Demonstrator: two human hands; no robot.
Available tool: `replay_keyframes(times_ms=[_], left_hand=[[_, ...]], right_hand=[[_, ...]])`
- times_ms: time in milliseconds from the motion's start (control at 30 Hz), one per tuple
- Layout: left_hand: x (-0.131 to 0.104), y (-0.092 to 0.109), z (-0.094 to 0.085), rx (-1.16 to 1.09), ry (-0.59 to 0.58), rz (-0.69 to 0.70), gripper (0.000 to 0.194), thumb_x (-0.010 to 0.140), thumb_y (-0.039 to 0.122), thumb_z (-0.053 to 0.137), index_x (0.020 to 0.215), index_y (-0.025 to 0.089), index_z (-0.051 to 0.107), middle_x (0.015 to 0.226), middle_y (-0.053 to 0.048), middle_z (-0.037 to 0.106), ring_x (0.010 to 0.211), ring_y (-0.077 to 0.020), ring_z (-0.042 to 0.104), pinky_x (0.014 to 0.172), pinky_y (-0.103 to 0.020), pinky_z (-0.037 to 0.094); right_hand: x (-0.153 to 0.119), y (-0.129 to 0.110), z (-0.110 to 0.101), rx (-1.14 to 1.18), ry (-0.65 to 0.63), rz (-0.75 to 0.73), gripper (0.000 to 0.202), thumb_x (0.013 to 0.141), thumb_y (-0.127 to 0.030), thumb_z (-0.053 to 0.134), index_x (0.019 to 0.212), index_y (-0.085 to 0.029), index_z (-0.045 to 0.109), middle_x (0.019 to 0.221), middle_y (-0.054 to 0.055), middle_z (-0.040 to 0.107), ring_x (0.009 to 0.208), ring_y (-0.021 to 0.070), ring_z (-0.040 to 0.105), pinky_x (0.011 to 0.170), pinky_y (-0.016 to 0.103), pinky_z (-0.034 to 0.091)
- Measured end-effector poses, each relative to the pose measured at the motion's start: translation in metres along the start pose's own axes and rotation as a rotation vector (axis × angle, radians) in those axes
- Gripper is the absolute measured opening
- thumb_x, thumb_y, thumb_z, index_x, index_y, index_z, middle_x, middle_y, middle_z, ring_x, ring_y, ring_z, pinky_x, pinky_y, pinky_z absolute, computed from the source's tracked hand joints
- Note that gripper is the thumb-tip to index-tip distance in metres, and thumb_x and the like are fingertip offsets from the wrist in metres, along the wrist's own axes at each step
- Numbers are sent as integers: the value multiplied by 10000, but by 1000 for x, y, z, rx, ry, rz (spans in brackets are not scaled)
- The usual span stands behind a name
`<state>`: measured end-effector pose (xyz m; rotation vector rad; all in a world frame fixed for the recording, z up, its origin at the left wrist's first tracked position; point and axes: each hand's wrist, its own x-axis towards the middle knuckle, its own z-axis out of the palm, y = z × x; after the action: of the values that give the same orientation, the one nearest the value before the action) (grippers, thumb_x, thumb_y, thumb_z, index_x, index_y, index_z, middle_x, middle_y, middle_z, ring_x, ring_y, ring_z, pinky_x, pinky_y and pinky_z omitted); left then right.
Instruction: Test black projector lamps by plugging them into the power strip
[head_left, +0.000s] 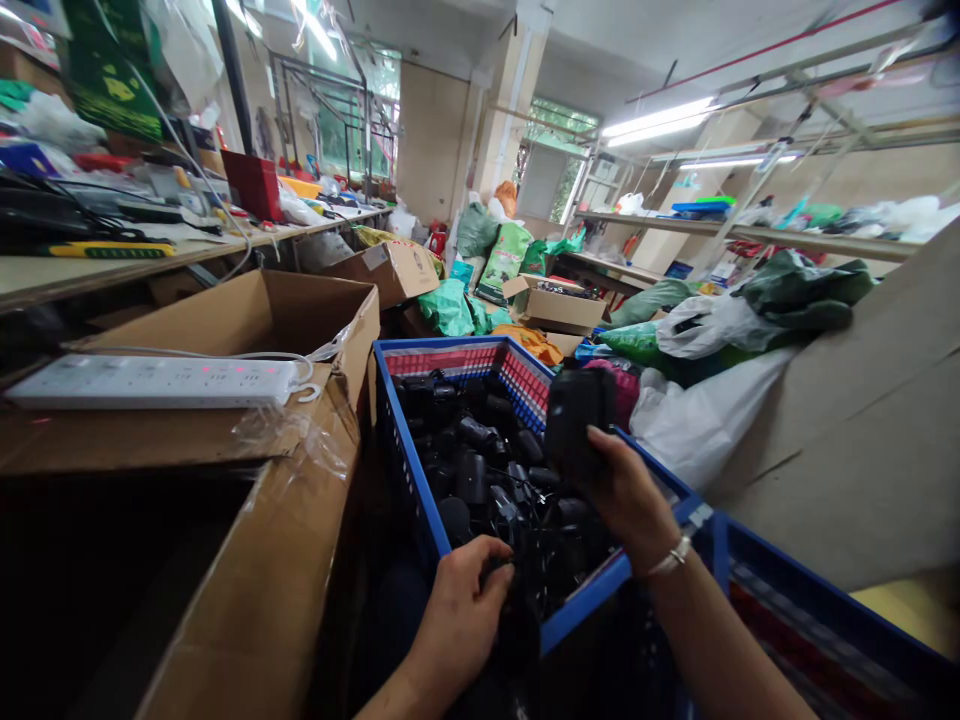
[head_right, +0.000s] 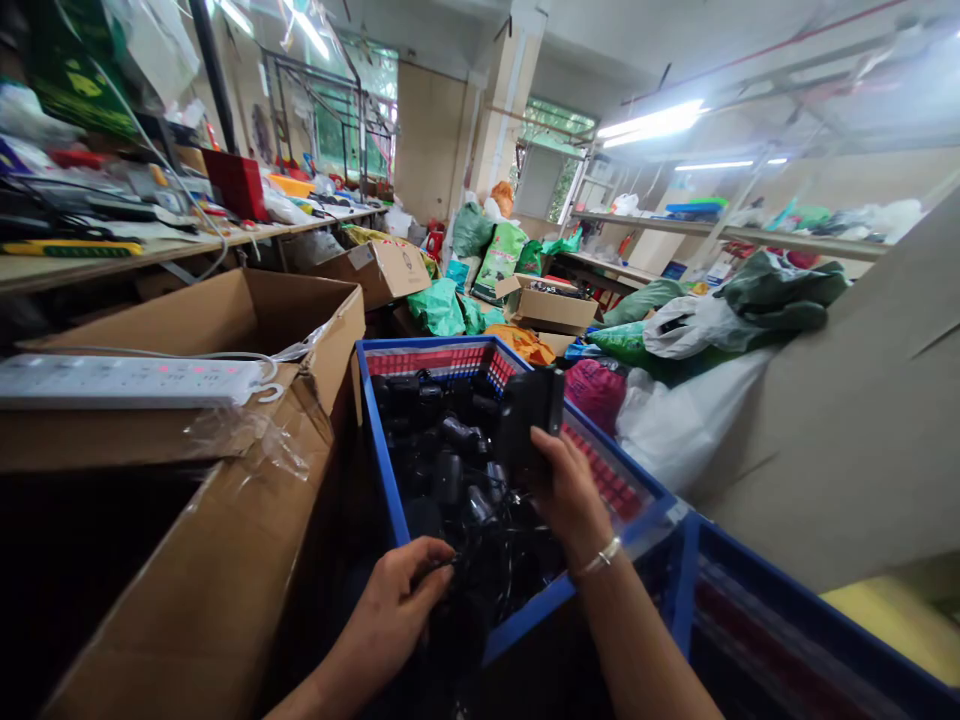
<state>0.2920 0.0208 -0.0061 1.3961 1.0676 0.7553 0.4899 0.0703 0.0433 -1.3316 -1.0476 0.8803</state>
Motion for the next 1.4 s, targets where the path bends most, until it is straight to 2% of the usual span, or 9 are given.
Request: replay_keyframes(times_ms=[233, 467, 667, 767, 900, 1067, 1167, 1267, 1400], left_hand=[[6, -13, 7, -173, 41, -192, 177, 831, 297, 318, 886, 162, 418, 597, 20, 537, 370, -90, 468, 384, -207, 345], [0, -24, 10, -34, 30, -191, 345, 799, 442, 421, 708, 139, 558, 639, -49, 577, 577, -189, 582, 526, -303, 468], [17, -32, -6, 219, -77, 149, 422, 776, 60, 426, 1160, 180, 552, 1234, -81, 550, 1093, -173, 529, 952, -286, 391], [27, -33, -10, 334, -209, 264, 285, 807, 72, 438, 934, 196, 661, 955, -36, 657, 920, -144, 603, 825, -217, 455], [28, -17, -17, 565, -115, 315, 293, 878, 121, 360, 957, 187, 634, 891, -48, 613, 808, -150, 593, 744, -247, 463], [20, 20, -33, 871, -127, 399, 337, 849, 22, 326, 956, 181, 603, 856, -42, 587, 755, -170, 565, 698, -285, 458], [16, 38, -42, 996, -148, 458, 297, 835, 2, 348, 890, 163, 591, 872, -53, 581, 784, -193, 552, 717, -311, 456], [14, 42, -51, 1074, -139, 508, 273, 846, 20, 364, 886, 166, 591, 875, -56, 584, 810, -206, 540, 748, -334, 442], [10, 35, -60, 1143, -137, 543, 248, 859, 70, 384, 915, 191, 593, 815, -30, 606, 725, -201, 543, 710, -353, 416]], right_hand=[[-57, 48, 8, -100, -12, 253, 560, 731, -606, 570, 1098, -182, 566, 1097, 123, 617, 1002, 254, 601, 832, 391, 501], [-118, 63, 28, -44, -328, 190, 570, 630, -286, 764, 1145, -209, 535, 1055, 75, 652, 988, 246, 607, 883, 395, 490], [-116, 65, 16, -27, -412, 136, 464, 747, -318, 676, 1183, -217, 553, 1226, 92, 581, 1160, 262, 509, 1023, 438, 378], [-111, 70, 9, -59, -326, 139, 525, 754, -363, 664, 1231, -196, 521, 1202, 117, 592, 1040, 233, 581, 966, 410, 439], [-97, 73, 1, -277, -105, 66, 768, 770, -375, 636, 1417, -279, 233, 1339, 130, 477, 652, 130, 622, 667, 328, 563], [-76, 55, -5, -607, -302, -325, 528, 854, -244, 495, 1359, -327, 368, 1460, 1, 328, 1267, 228, 413, 1046, 377, 374], [-65, 38, -4, -687, -474, -281, 516, 881, -245, 435, 1385, -287, 332, 1290, 50, 546, 1129, 221, 546, 949, 360, 449], [-56, 24, 1, -777, -586, -187, 330, 887, -270, 419, 1167, -239, 590, 883, 53, 679, 773, 192, 629, 724, 307, 490], [-42, 19, 11, -777, -546, -235, 279, 867, -295, 440, 672, -180, 602, 887, 58, 586, 735, 154, 544, 694, 281, 430]])
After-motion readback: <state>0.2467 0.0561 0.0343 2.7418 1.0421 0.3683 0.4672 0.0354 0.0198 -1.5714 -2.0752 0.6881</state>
